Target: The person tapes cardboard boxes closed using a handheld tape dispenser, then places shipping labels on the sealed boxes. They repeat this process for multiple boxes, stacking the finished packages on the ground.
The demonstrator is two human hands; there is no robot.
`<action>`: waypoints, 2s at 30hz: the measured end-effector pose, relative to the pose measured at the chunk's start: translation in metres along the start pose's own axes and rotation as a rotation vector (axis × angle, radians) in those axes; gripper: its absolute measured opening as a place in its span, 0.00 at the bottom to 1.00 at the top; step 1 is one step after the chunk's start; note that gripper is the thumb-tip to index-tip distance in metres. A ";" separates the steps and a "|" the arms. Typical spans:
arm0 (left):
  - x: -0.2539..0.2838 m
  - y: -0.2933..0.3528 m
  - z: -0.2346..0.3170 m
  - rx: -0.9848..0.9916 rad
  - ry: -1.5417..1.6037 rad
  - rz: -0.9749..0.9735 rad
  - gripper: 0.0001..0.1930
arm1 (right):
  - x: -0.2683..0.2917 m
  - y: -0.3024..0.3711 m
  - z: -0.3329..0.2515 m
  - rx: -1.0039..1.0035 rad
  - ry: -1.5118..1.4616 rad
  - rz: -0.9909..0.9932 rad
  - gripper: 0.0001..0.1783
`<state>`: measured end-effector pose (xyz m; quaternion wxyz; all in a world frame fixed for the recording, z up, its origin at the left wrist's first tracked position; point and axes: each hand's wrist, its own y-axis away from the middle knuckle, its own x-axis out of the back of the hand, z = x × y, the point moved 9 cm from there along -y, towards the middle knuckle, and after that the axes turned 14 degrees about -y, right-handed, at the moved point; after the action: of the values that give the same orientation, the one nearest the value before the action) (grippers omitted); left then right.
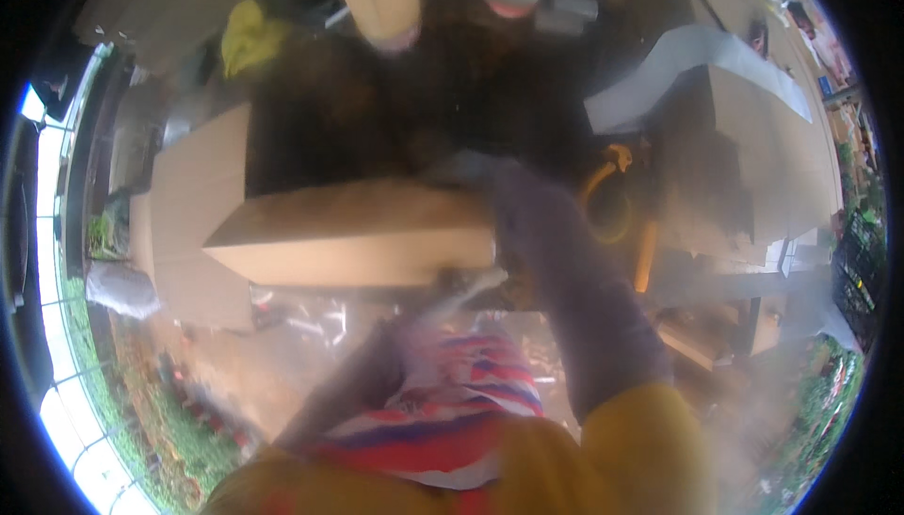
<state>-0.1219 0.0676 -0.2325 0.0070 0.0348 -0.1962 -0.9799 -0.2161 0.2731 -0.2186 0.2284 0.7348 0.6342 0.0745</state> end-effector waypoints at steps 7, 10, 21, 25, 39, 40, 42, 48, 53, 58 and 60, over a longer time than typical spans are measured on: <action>0.190 0.086 0.038 0.045 -0.011 0.685 0.18 | 0.024 0.109 0.009 0.281 0.211 0.816 0.31; 0.235 0.084 0.101 -0.163 -0.321 0.529 0.39 | -0.047 0.145 0.041 0.315 0.193 1.128 0.34; 0.341 0.119 0.135 -0.063 -0.903 0.197 0.51 | -0.296 0.010 0.080 0.328 -0.102 0.416 0.26; 0.342 0.110 0.116 -0.312 -1.133 -0.009 0.50 | -0.123 0.208 0.034 0.607 0.384 1.632 0.14; 0.126 0.084 0.135 -0.403 -1.664 0.262 0.37 | 0.110 0.411 0.162 -0.498 0.306 1.839 0.16; 0.124 0.080 0.137 -0.414 -1.638 0.341 0.35 | 0.093 0.421 0.158 -0.471 0.303 1.864 0.18; 0.114 0.080 0.140 -0.461 -1.598 0.375 0.32 | 0.043 0.430 0.147 -0.285 0.178 1.781 0.20; 0.080 0.058 0.150 -0.337 -1.695 0.405 0.25 | -0.146 0.346 0.041 0.283 0.407 1.306 0.21; 0.075 0.055 0.154 -0.358 -1.754 0.479 0.25 | -0.147 0.268 0.046 0.036 0.321 1.297 0.24; 0.079 0.061 0.155 -0.399 -1.734 0.522 0.24 | -0.127 0.300 0.100 -0.209 0.402 1.281 0.18; 0.084 0.054 0.174 -0.415 -1.736 0.562 0.23 | -0.136 0.387 0.148 -0.496 0.252 1.415 0.19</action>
<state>-0.2178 0.0827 -0.0570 0.1007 -0.7598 0.0451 -0.6407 0.1655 0.0709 -0.1588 0.2105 0.8794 -0.0024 0.4270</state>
